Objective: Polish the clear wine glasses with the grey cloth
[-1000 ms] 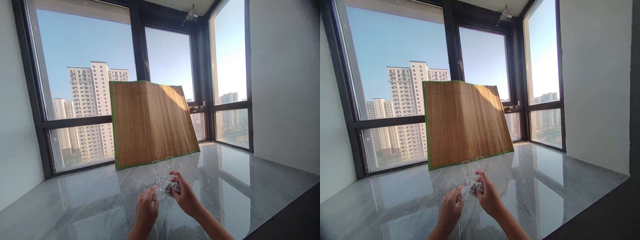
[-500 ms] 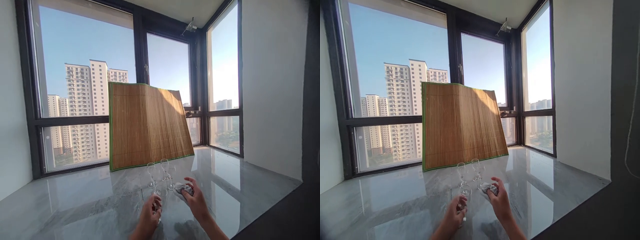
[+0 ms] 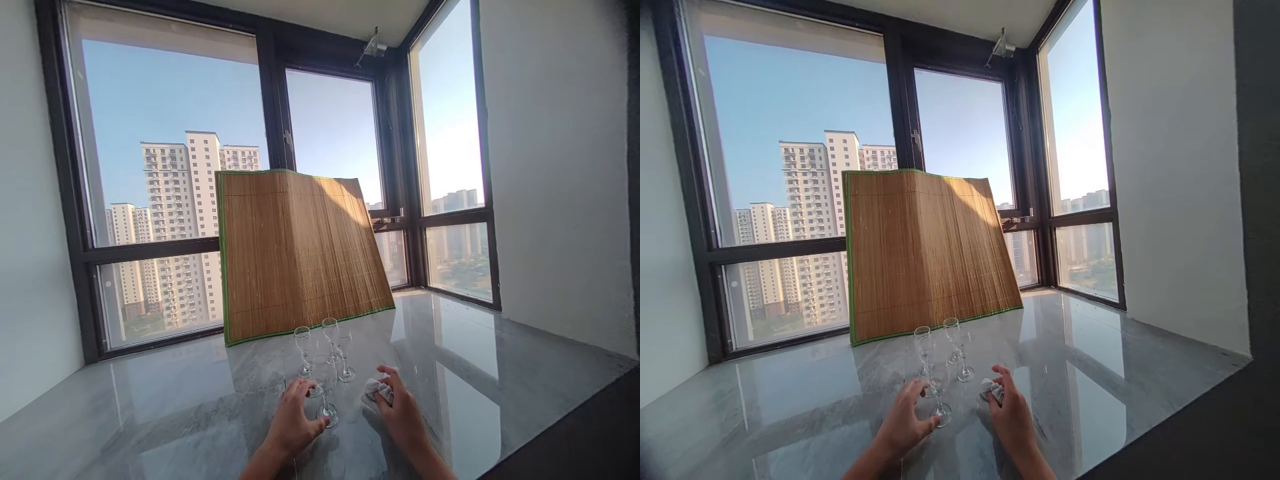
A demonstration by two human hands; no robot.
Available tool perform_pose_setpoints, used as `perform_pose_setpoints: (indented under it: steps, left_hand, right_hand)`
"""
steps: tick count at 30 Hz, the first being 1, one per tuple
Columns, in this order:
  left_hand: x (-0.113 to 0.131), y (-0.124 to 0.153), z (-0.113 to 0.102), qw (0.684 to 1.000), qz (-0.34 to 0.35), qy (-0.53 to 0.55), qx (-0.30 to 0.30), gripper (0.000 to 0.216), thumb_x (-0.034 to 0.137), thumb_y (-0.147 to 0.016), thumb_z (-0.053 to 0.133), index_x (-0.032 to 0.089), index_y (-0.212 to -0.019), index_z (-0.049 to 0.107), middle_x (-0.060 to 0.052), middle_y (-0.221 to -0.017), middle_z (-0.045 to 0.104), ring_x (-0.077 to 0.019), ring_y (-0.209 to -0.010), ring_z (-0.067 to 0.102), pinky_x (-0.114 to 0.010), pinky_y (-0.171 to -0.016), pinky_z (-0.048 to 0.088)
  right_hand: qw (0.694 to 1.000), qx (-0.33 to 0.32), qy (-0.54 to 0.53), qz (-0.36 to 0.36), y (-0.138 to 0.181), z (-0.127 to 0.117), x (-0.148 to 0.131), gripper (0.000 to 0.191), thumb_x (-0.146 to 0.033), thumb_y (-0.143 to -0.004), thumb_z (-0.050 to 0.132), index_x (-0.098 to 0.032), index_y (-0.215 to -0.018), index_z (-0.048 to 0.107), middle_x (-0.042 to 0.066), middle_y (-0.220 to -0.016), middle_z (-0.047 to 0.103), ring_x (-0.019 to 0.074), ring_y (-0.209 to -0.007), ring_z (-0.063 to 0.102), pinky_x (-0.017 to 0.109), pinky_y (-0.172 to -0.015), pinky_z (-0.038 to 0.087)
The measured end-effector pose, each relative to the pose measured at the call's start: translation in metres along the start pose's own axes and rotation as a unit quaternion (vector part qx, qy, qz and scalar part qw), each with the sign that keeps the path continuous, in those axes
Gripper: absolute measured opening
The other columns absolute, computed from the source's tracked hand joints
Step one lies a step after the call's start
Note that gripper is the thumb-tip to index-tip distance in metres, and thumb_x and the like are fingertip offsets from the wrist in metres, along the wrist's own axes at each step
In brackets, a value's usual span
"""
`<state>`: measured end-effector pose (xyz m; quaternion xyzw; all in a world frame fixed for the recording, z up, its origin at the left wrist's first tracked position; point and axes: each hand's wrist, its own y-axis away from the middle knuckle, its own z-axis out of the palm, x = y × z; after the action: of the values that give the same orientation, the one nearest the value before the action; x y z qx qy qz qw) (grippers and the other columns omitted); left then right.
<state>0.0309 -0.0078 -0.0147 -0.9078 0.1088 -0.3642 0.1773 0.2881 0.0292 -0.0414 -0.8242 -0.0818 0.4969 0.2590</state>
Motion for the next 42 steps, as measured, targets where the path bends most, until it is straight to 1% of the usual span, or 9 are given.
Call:
perform_pose_setpoints:
  steps: [5, 9, 17, 21, 30, 33, 36, 39, 42]
  left_hand:
    - [0.001, -0.003, 0.003, 1.0, -0.02, 0.003, -0.002, 0.028, 0.035, -0.068, 0.072, 0.021, -0.091, 0.072, -0.004, -0.09, 0.064, -0.0222, -0.086, 0.057, -0.032, -0.081, 0.044]
    - [0.008, -0.013, 0.021, 0.998, -0.039, 0.035, 0.021, 0.035, 0.03, -0.069, 0.068, 0.02, -0.102, 0.073, -0.004, -0.088, 0.065, -0.0195, -0.08, 0.055, -0.03, -0.076, 0.044]
    - [0.012, -0.006, 0.024, 0.997, -0.043, 0.046, -0.046, 0.015, 0.028, -0.074, 0.063, 0.018, -0.081, 0.072, -0.003, -0.084, 0.069, -0.0182, -0.081, 0.057, -0.027, -0.077, 0.043]
    - [-0.013, -0.001, 0.0, 0.998, -0.065, -0.011, -0.019, 0.012, 0.026, -0.074, 0.064, 0.017, -0.078, 0.071, -0.003, -0.085, 0.07, -0.0186, -0.083, 0.059, -0.027, -0.076, 0.042]
    - [-0.096, 0.0, -0.109, 0.964, -0.185, -0.182, 0.063, 0.012, 0.021, -0.083, 0.054, 0.018, -0.082, 0.066, -0.002, -0.085, 0.072, -0.0167, -0.081, 0.065, -0.023, -0.073, 0.041]
    - [-0.099, -0.006, -0.119, 0.957, -0.203, -0.202, 0.054, 0.013, 0.025, -0.078, 0.062, 0.019, -0.089, 0.067, -0.003, -0.095, 0.073, -0.0194, -0.096, 0.065, -0.024, -0.081, 0.041]
    - [-0.098, 0.0, -0.125, 0.941, -0.239, -0.232, 0.066, 0.036, 0.036, -0.07, 0.071, 0.021, -0.102, 0.066, -0.006, -0.111, 0.07, -0.0262, -0.113, 0.06, -0.029, -0.087, 0.04]
    - [-0.092, 0.018, -0.128, 0.917, -0.276, -0.271, 0.096, 0.028, 0.043, -0.076, 0.063, 0.019, -0.091, 0.065, -0.009, -0.104, 0.069, -0.0271, -0.103, 0.062, -0.031, -0.079, 0.041]
    - [-0.075, 0.031, -0.113, 0.939, -0.226, -0.243, 0.096, 0.015, 0.03, -0.082, 0.054, 0.019, -0.079, 0.062, -0.005, -0.086, 0.069, -0.0203, -0.083, 0.063, -0.028, -0.071, 0.039]
  right_hand:
    - [1.0, -0.009, 0.0, -0.005, 0.002, -0.001, -0.001, 0.039, -0.03, -0.081, 0.047, -0.024, -0.119, 0.051, 0.004, -0.096, 0.07, 0.0213, -0.085, 0.069, 0.031, -0.078, 0.048]
    - [0.999, -0.032, 0.011, -0.004, 0.003, 0.002, -0.005, 0.041, -0.027, -0.08, 0.045, -0.024, -0.12, 0.051, 0.005, -0.097, 0.07, 0.0216, -0.083, 0.068, 0.031, -0.076, 0.047]
    - [0.999, -0.048, 0.009, -0.004, 0.002, -0.001, -0.005, 0.043, -0.026, -0.077, 0.047, -0.024, -0.119, 0.054, 0.005, -0.098, 0.071, 0.0212, -0.082, 0.068, 0.029, -0.074, 0.047]
    - [0.998, -0.061, -0.007, 0.004, 0.002, -0.002, 0.002, 0.044, -0.03, -0.077, 0.049, -0.024, -0.121, 0.053, 0.007, -0.101, 0.071, 0.0217, -0.084, 0.069, 0.029, -0.075, 0.048]
    - [0.998, -0.06, -0.009, 0.001, 0.002, 0.003, 0.009, 0.044, -0.03, -0.078, 0.047, -0.025, -0.121, 0.053, 0.008, -0.103, 0.072, 0.0234, -0.083, 0.069, 0.031, -0.075, 0.047]
    - [0.998, -0.057, -0.018, 0.0, 0.002, 0.002, 0.008, 0.044, -0.03, -0.076, 0.048, -0.025, -0.119, 0.055, 0.007, -0.101, 0.072, 0.0232, -0.084, 0.069, 0.031, -0.076, 0.047]
    - [0.998, -0.052, -0.022, -0.001, 0.001, 0.003, 0.009, 0.044, -0.03, -0.075, 0.049, -0.025, -0.118, 0.056, 0.007, -0.099, 0.073, 0.0225, -0.083, 0.069, 0.03, -0.077, 0.047]
    - [0.999, -0.052, -0.015, 0.0, 0.001, 0.005, 0.011, 0.044, -0.03, -0.076, 0.048, -0.025, -0.118, 0.055, 0.006, -0.1, 0.072, 0.0224, -0.084, 0.069, 0.03, -0.077, 0.047]
    - [0.998, -0.057, -0.01, -0.002, 0.0, 0.006, 0.013, 0.044, -0.031, -0.076, 0.048, -0.025, -0.119, 0.054, 0.006, -0.1, 0.072, 0.0225, -0.084, 0.069, 0.03, -0.076, 0.047]
